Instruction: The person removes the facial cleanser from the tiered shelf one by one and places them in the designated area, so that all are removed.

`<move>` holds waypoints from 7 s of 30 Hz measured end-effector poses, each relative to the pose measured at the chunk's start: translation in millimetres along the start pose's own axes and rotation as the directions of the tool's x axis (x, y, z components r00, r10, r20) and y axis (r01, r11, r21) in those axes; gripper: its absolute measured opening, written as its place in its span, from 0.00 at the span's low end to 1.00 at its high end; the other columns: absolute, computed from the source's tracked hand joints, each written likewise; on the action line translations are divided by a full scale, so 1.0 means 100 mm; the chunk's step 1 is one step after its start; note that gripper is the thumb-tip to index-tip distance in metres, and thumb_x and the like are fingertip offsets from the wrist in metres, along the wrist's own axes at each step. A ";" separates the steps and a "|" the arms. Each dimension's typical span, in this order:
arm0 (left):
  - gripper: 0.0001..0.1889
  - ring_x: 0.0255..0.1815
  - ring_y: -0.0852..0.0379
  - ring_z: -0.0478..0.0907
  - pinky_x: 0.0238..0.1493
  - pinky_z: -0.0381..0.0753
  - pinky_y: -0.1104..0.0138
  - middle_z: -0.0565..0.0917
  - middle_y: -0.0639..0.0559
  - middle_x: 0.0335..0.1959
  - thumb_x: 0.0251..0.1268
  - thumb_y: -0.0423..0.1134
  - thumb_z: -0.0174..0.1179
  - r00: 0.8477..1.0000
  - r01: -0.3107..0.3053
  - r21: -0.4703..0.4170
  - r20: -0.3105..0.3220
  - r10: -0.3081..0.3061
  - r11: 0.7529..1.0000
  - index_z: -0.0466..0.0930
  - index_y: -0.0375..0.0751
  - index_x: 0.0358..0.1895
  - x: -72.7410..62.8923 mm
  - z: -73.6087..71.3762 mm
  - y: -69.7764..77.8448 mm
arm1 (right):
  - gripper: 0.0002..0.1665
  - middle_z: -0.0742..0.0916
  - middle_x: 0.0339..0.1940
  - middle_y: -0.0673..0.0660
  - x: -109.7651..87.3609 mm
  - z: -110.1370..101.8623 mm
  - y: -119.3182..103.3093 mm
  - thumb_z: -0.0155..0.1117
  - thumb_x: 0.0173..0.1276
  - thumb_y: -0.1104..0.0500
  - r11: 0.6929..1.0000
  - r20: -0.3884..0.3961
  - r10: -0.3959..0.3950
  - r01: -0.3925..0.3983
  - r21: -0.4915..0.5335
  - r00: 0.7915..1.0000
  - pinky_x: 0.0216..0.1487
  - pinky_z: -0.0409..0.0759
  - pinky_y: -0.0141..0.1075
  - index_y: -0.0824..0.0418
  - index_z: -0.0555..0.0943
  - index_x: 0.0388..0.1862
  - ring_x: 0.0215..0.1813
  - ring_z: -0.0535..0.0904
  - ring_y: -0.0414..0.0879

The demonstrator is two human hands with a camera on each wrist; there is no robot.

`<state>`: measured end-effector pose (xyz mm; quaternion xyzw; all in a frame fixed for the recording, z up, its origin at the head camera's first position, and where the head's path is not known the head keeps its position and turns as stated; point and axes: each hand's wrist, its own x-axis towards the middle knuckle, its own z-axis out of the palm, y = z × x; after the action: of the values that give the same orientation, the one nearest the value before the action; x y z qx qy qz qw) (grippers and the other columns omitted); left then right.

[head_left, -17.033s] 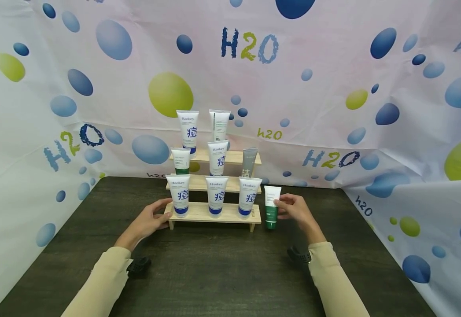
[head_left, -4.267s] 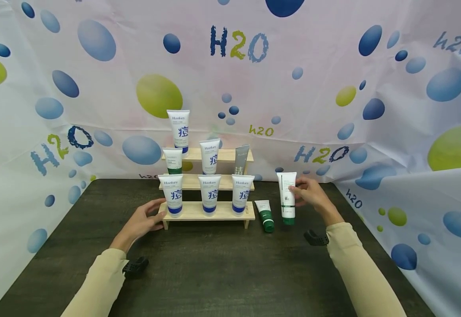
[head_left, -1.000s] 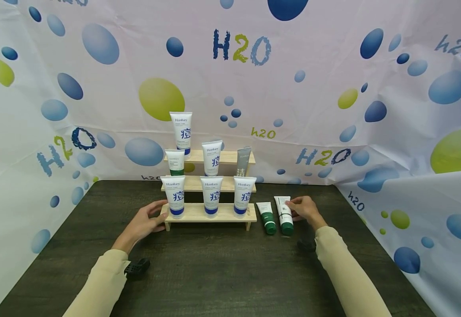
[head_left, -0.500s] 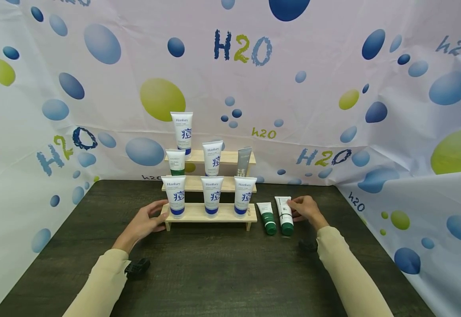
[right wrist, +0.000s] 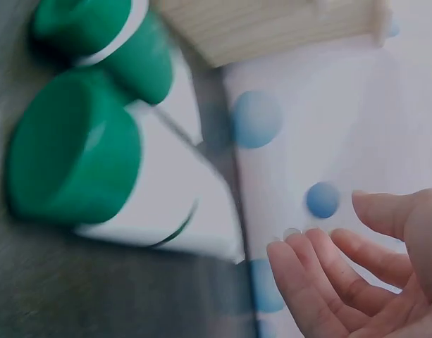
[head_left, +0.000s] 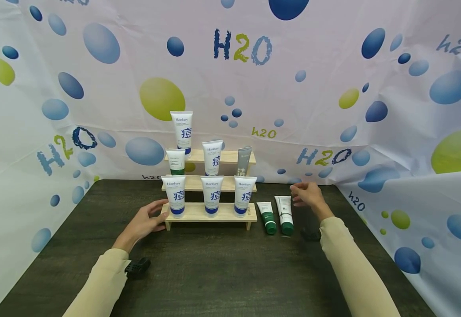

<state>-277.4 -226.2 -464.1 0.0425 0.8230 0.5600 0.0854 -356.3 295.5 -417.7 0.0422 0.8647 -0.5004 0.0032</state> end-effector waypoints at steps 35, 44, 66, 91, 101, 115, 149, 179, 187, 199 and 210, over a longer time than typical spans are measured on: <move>0.33 0.73 0.27 0.70 0.57 0.89 0.51 0.57 0.27 0.81 0.79 0.38 0.57 1.000 -0.003 0.009 -0.005 0.004 1.000 0.57 0.38 0.81 0.03 0.03 -0.02 | 0.24 0.84 0.61 0.68 -0.22 0.18 -1.53 0.61 0.80 0.54 0.955 0.097 -0.290 0.294 -0.028 0.952 0.47 0.93 0.46 0.67 0.78 0.67 0.54 0.86 0.64; 0.34 0.74 0.27 0.68 0.58 0.89 0.49 0.59 0.25 0.79 0.78 0.39 0.60 1.000 0.008 0.025 -0.021 -0.007 1.000 0.58 0.36 0.80 0.04 0.00 -0.02 | 0.22 0.85 0.58 0.68 -0.25 0.36 -1.85 0.60 0.79 0.57 0.911 0.095 -0.409 0.412 -0.010 0.908 0.47 0.93 0.46 0.68 0.79 0.64 0.53 0.86 0.62; 0.35 0.75 0.27 0.68 0.59 0.88 0.52 0.57 0.26 0.81 0.78 0.40 0.60 0.999 0.042 0.024 -0.017 -0.042 0.999 0.57 0.38 0.81 0.05 -0.02 0.03 | 0.17 0.88 0.57 0.61 -0.21 1.16 -2.71 0.64 0.77 0.58 0.843 0.038 -0.536 0.537 -0.035 0.843 0.64 0.84 0.42 0.64 0.83 0.59 0.59 0.84 0.53; 0.35 0.75 0.29 0.68 0.60 0.88 0.51 0.57 0.28 0.81 0.78 0.42 0.59 0.999 0.047 0.021 -0.017 -0.047 0.999 0.57 0.41 0.82 -0.02 0.02 0.02 | 0.42 0.80 0.67 0.62 -0.14 1.83 -3.16 0.66 0.75 0.62 0.876 0.136 -0.472 0.481 -0.043 0.871 0.66 0.84 0.46 0.55 0.59 0.82 0.62 0.81 0.54; 0.35 0.78 0.29 0.65 0.61 0.87 0.52 0.56 0.30 0.82 0.78 0.42 0.59 0.998 0.063 0.021 -0.017 -0.063 0.998 0.57 0.42 0.82 -0.01 0.02 0.04 | 0.27 0.84 0.57 0.61 -0.11 1.84 -3.15 0.68 0.73 0.63 0.872 0.122 -0.472 0.483 -0.083 0.873 0.59 0.86 0.43 0.58 0.73 0.69 0.54 0.81 0.52; 0.35 0.77 0.28 0.64 0.61 0.87 0.50 0.56 0.28 0.82 0.79 0.41 0.59 0.998 0.052 0.024 -0.021 -0.051 0.998 0.56 0.40 0.82 -0.10 0.05 0.05 | 0.21 0.87 0.53 0.61 -0.14 1.86 -3.12 0.71 0.71 0.60 0.869 0.117 -0.456 0.469 -0.155 0.882 0.56 0.84 0.40 0.66 0.80 0.60 0.50 0.80 0.49; 0.35 0.77 0.30 0.66 0.61 0.87 0.52 0.56 0.29 0.82 0.79 0.41 0.58 0.997 0.075 0.013 -0.018 -0.075 0.997 0.55 0.42 0.82 -0.14 0.08 0.07 | 0.24 0.85 0.59 0.62 -0.53 0.90 -3.43 0.66 0.74 0.63 0.840 0.104 -0.507 0.464 0.282 0.856 0.53 0.91 0.40 0.62 0.77 0.67 0.58 0.84 0.51; 0.36 0.77 0.28 0.65 0.60 0.88 0.53 0.54 0.27 0.82 0.80 0.43 0.58 0.999 0.047 0.012 0.004 -0.047 0.999 0.54 0.40 0.83 -0.01 0.00 0.02 | 0.25 0.87 0.56 0.68 -0.64 0.40 -2.69 0.69 0.72 0.64 0.851 0.132 -0.514 0.483 0.208 0.848 0.51 0.92 0.47 0.65 0.77 0.66 0.54 0.86 0.56; 0.35 0.77 0.29 0.65 0.61 0.88 0.53 0.54 0.28 0.82 0.79 0.42 0.58 0.999 0.033 -0.001 0.000 -0.033 0.999 0.55 0.41 0.82 -0.02 0.03 0.02 | 0.25 0.86 0.58 0.69 -0.67 0.28 -2.44 0.67 0.73 0.64 0.867 0.135 -0.491 0.468 0.170 0.861 0.52 0.91 0.49 0.65 0.76 0.67 0.57 0.85 0.58; 0.35 0.77 0.28 0.65 0.61 0.87 0.52 0.54 0.28 0.82 0.79 0.41 0.58 0.999 0.030 0.005 -0.012 -0.030 1.000 0.55 0.40 0.82 0.00 0.04 0.00 | 0.27 0.85 0.57 0.71 -0.72 0.03 -2.07 0.67 0.72 0.65 0.876 0.132 -0.479 0.462 0.138 0.868 0.50 0.92 0.45 0.68 0.74 0.68 0.51 0.86 0.49; 0.34 0.75 0.29 0.69 0.61 0.88 0.52 0.56 0.28 0.82 0.79 0.41 0.58 1.000 0.009 -0.003 -0.011 -0.009 1.000 0.56 0.41 0.82 0.01 0.06 -0.02 | 0.27 0.85 0.56 0.70 -0.77 -0.09 -1.64 0.66 0.74 0.64 0.891 0.101 -0.443 0.425 0.159 0.891 0.48 0.93 0.42 0.70 0.74 0.68 0.46 0.86 0.40</move>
<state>-277.3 -221.1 -467.9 0.0355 0.8229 0.5609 0.0835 -292.0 216.3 -267.4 -0.1860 0.8148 -0.5465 -0.0536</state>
